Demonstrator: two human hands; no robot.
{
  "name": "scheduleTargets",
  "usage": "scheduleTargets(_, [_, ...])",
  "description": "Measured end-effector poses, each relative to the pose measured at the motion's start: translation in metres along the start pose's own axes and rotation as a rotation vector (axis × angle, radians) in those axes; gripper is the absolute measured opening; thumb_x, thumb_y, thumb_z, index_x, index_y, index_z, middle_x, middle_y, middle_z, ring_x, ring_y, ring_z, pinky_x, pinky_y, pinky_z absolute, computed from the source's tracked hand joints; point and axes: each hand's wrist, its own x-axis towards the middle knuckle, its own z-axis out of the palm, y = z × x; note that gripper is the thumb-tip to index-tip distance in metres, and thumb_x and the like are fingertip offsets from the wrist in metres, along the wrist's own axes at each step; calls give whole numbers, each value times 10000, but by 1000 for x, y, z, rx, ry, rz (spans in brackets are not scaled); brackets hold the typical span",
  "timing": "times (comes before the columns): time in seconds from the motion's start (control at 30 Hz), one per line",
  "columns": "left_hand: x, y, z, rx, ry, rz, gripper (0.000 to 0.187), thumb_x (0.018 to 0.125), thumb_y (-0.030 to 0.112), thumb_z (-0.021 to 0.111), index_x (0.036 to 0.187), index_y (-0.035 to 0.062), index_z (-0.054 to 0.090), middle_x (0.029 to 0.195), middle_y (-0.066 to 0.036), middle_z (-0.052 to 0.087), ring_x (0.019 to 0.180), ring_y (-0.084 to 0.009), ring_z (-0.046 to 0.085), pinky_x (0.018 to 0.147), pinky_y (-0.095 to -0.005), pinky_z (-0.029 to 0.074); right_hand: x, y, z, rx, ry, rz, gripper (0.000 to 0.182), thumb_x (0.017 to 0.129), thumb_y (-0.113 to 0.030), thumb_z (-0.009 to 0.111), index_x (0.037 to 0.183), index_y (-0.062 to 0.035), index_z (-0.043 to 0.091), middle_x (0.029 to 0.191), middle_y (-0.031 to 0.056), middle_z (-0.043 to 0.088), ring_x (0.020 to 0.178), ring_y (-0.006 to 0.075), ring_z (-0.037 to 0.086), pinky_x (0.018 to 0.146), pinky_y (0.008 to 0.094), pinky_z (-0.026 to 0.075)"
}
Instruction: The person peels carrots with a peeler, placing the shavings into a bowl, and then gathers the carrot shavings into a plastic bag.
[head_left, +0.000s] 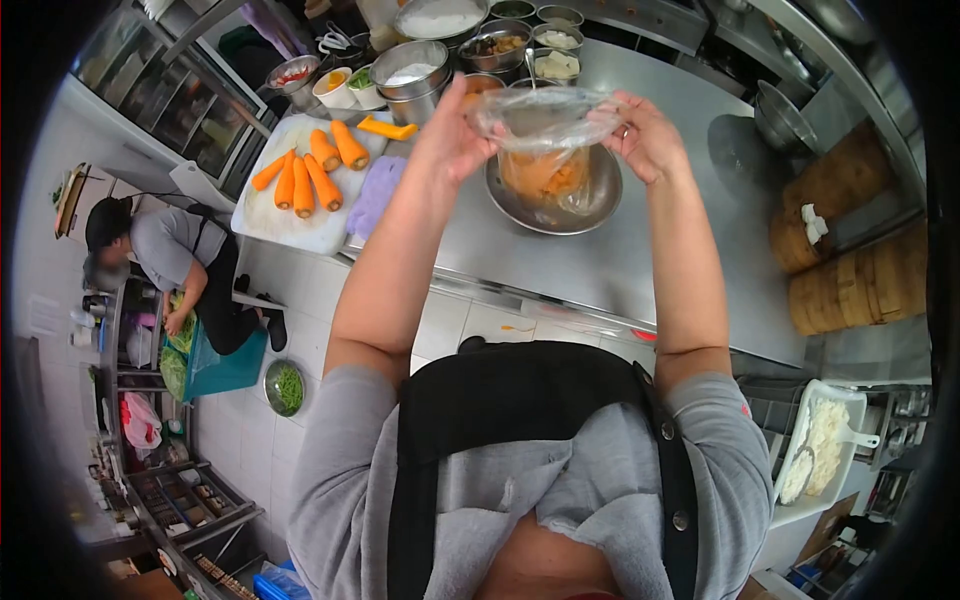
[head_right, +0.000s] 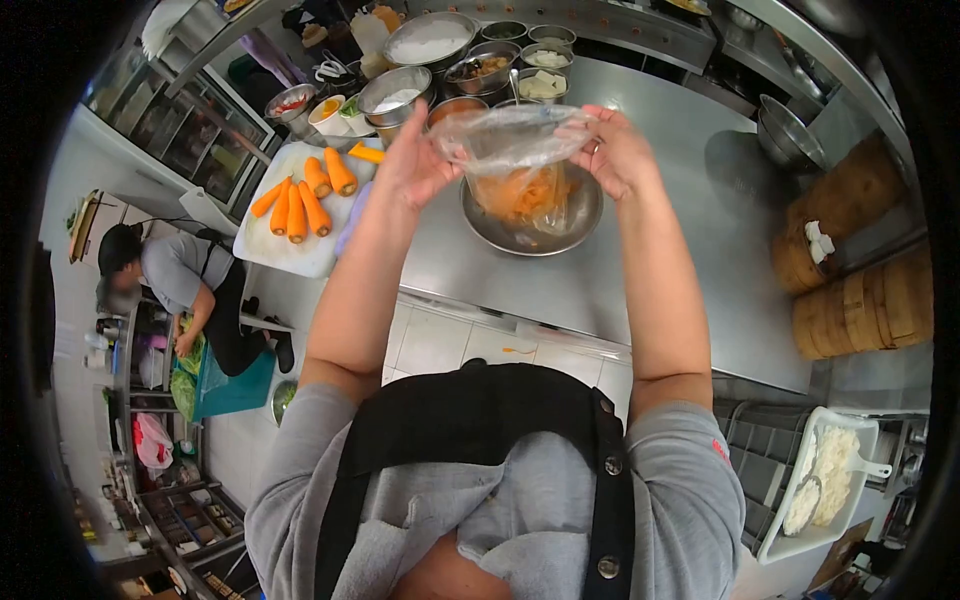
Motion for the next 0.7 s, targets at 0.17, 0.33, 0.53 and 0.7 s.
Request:
scheduleTargets(0.17, [-15,-2,10,419,11,184,293,893,191,603,1131,53,503,916,-41,578,695,-114,518,554,-246,410,-10,1,5,39,19,-78,225,930,-53,437,1146,12,435,1018,149,579,840,218,625,763,367,571])
scheduleTargets(0.33, [-13,-25,-52,466,180,-52,224,911,240,587,1071,87,548,652,46,458,488,-58,384,427,-201,275,-11,43,-20,-150,-170,274,228,941,-150,475,1131,-27,498,959,80,603,797,143,602,667,285,536])
scheduleTargets(0.53, [-20,-13,-74,21,214,66,210,944,297,539,1032,108,562,582,60,324,462,-69,294,412,-223,230,25,52,-24,-1157,-22,69,302,914,-174,499,1175,-23,499,1002,91,632,790,184,605,709,317,522])
scheduleTargets(0.7, [-24,-18,-64,60,236,67,186,944,291,542,1011,119,563,581,61,318,472,-70,293,422,-237,234,35,116,-14,-1894,-92,34,317,875,-142,488,1163,-30,557,1228,145,561,1082,300,573,920,395,474])
